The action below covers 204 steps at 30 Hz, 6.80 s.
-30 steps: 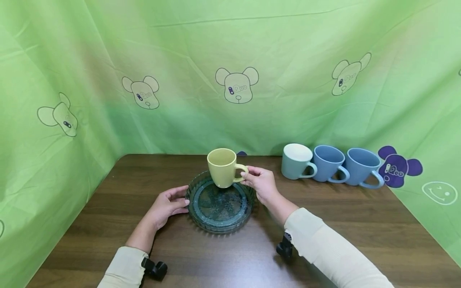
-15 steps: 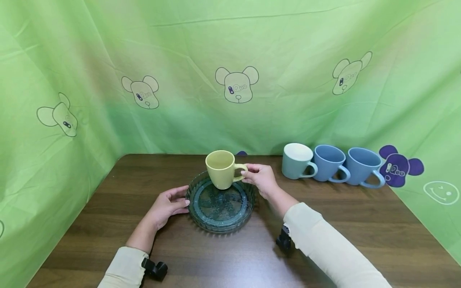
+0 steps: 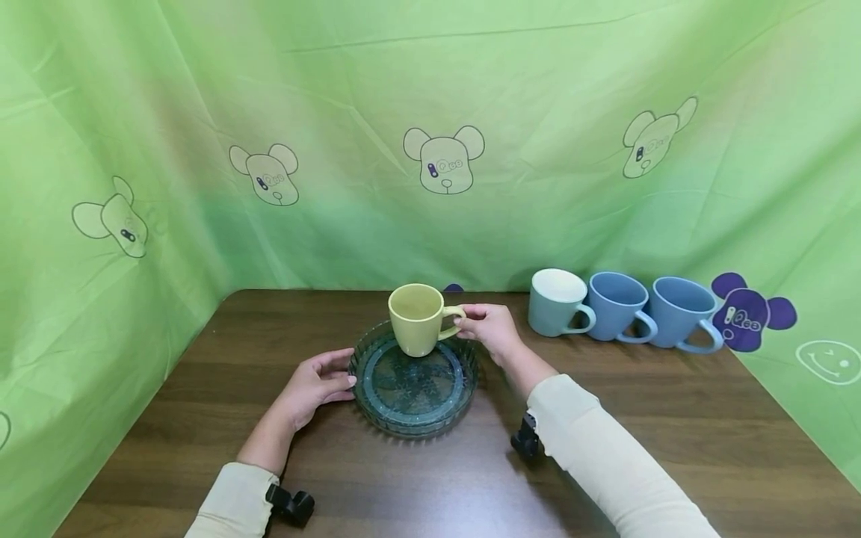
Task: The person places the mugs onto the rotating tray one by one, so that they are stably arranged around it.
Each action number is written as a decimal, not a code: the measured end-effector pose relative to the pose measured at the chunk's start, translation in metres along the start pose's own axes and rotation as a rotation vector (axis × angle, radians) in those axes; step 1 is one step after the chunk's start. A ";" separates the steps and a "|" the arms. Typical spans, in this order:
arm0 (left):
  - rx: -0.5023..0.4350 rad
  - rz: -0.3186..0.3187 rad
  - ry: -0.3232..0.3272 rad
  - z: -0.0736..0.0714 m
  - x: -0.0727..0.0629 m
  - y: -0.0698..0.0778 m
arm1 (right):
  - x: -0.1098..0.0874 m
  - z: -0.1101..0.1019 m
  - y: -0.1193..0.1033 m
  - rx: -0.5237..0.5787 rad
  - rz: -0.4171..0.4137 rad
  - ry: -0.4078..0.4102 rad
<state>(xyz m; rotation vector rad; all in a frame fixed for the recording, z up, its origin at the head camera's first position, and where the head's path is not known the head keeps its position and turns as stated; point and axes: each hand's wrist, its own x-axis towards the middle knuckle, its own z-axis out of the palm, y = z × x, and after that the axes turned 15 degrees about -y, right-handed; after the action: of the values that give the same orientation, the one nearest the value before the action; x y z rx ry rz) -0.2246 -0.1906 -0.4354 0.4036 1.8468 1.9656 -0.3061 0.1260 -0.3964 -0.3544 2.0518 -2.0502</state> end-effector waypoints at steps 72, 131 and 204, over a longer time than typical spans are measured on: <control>0.249 -0.164 0.024 -0.020 0.065 0.021 | -0.064 -0.039 0.002 -0.050 -0.139 -0.012; 0.103 -0.087 0.165 0.000 0.031 0.003 | -0.109 -0.103 -0.002 0.060 -0.446 0.322; 0.075 -0.081 0.167 0.002 0.027 0.002 | -0.065 -0.123 0.027 0.229 -0.217 0.772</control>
<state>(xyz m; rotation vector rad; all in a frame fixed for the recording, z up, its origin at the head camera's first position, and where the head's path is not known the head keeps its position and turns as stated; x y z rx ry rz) -0.2476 -0.1763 -0.4348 0.1874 2.0116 1.9309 -0.2849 0.2632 -0.4240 0.3304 2.1666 -2.8412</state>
